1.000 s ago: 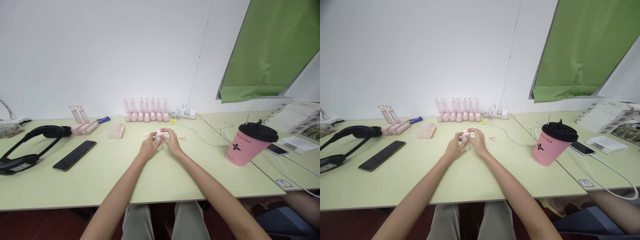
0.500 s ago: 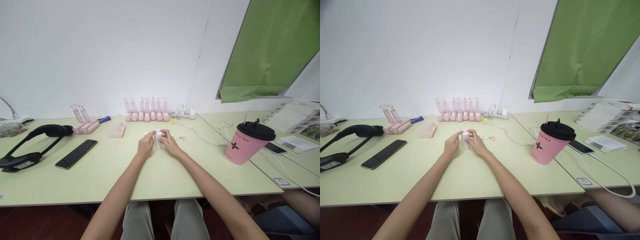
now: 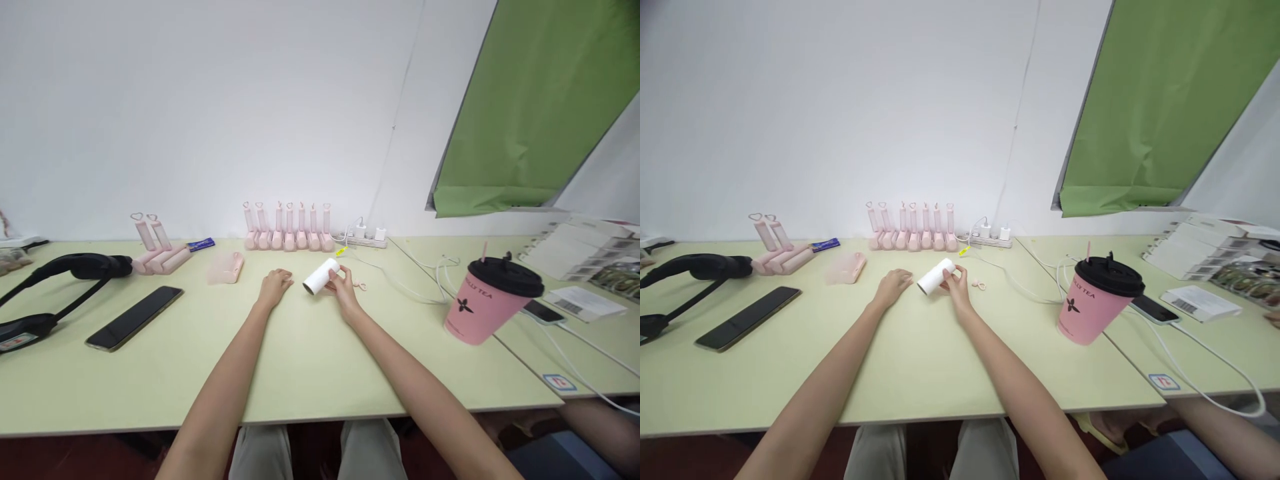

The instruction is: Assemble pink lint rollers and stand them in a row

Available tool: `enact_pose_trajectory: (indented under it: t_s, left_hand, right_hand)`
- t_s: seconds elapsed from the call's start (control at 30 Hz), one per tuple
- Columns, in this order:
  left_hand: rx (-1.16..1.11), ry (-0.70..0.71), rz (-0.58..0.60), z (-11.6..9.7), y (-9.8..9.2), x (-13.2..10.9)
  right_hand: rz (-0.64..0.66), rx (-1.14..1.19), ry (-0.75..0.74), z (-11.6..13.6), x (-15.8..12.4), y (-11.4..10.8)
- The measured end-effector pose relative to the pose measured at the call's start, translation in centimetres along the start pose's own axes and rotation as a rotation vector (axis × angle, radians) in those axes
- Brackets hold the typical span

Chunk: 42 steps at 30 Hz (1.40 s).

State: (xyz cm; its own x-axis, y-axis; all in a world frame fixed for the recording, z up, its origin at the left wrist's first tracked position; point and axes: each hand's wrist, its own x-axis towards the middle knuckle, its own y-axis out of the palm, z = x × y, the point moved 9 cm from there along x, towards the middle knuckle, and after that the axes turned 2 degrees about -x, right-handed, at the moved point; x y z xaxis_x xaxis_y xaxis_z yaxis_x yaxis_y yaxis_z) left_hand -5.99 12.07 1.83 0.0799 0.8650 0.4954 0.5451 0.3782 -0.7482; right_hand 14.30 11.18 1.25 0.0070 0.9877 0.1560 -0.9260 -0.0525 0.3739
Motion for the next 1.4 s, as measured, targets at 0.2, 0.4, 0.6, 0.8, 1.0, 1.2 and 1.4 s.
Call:
enact_pose_trajectory:
  t_s: [0.2, 0.4, 0.6, 0.8, 1.0, 1.2, 1.4]
  left_hand:
    - [-0.412, -0.06, -0.139, -1.9, -2.2, -0.5]
    - [-0.979, -0.053, -0.22, -7.6, -3.7, -0.7]
    - [-1.038, -0.094, -0.311, -9.8, -3.7, -2.0]
    - [-1.036, -0.127, -0.501, -9.2, -5.7, -3.1]
    - [-0.827, 0.004, -0.511, -11.8, -6.8, -3.7]
    - [-0.7, 0.039, -0.489, -12.5, -6.4, -4.0]
    - [-0.756, 0.052, -0.387, -12.5, -5.9, -3.3]
  right_hand:
    - [-0.073, 0.321, 0.151, -0.8, 0.3, -1.2]
    - [-0.085, 0.371, 0.166, -0.3, 0.4, -1.7]
    - [-0.021, 0.357, 0.17, 0.0, 0.0, -0.6]
    - [0.016, 0.378, 0.186, -0.4, -0.6, 0.5]
    - [0.03, 0.339, 0.169, -0.2, -1.3, 1.5]
    - [0.04, 0.384, 0.21, -0.6, -1.8, 2.1]
    - [0.021, 0.458, 0.26, -1.2, -1.7, 2.0]
